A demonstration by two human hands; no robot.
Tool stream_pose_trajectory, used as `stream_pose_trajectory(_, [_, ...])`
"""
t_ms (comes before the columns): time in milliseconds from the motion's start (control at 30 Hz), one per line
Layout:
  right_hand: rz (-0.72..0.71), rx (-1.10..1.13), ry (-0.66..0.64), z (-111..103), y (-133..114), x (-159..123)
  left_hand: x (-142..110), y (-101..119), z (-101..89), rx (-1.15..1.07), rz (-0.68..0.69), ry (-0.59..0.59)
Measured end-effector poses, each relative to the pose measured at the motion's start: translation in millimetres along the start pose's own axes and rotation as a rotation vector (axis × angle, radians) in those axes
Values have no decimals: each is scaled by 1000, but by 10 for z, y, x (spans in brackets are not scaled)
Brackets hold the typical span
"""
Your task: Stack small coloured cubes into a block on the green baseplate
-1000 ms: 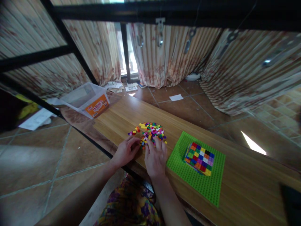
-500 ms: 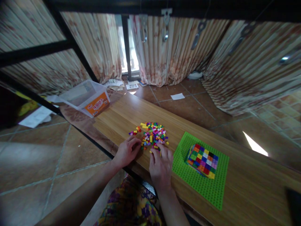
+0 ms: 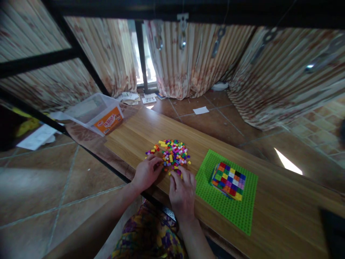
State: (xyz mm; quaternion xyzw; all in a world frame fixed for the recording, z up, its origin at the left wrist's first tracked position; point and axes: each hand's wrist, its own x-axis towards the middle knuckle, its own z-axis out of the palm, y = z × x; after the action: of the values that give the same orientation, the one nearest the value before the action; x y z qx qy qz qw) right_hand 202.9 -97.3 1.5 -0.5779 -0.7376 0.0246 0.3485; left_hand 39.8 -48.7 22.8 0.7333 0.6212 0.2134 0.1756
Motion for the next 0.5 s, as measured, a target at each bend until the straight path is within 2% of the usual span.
stream_pose_trajectory(133, [21,24,19,-27,-12,-1,-11,-11,-15,-50,-1,32])
stream_pose_trajectory(267, [98,160,31,-83,-95,68,-56,-24,-67,-236,69,64])
stream_pose_trajectory(400, [332,440,14,-105,-226,203,-94,15,-97,-331,187,60])
stream_pose_trajectory(500, [503,635,-12,-62,-269,292,-86,61,-99,-380,221,58])
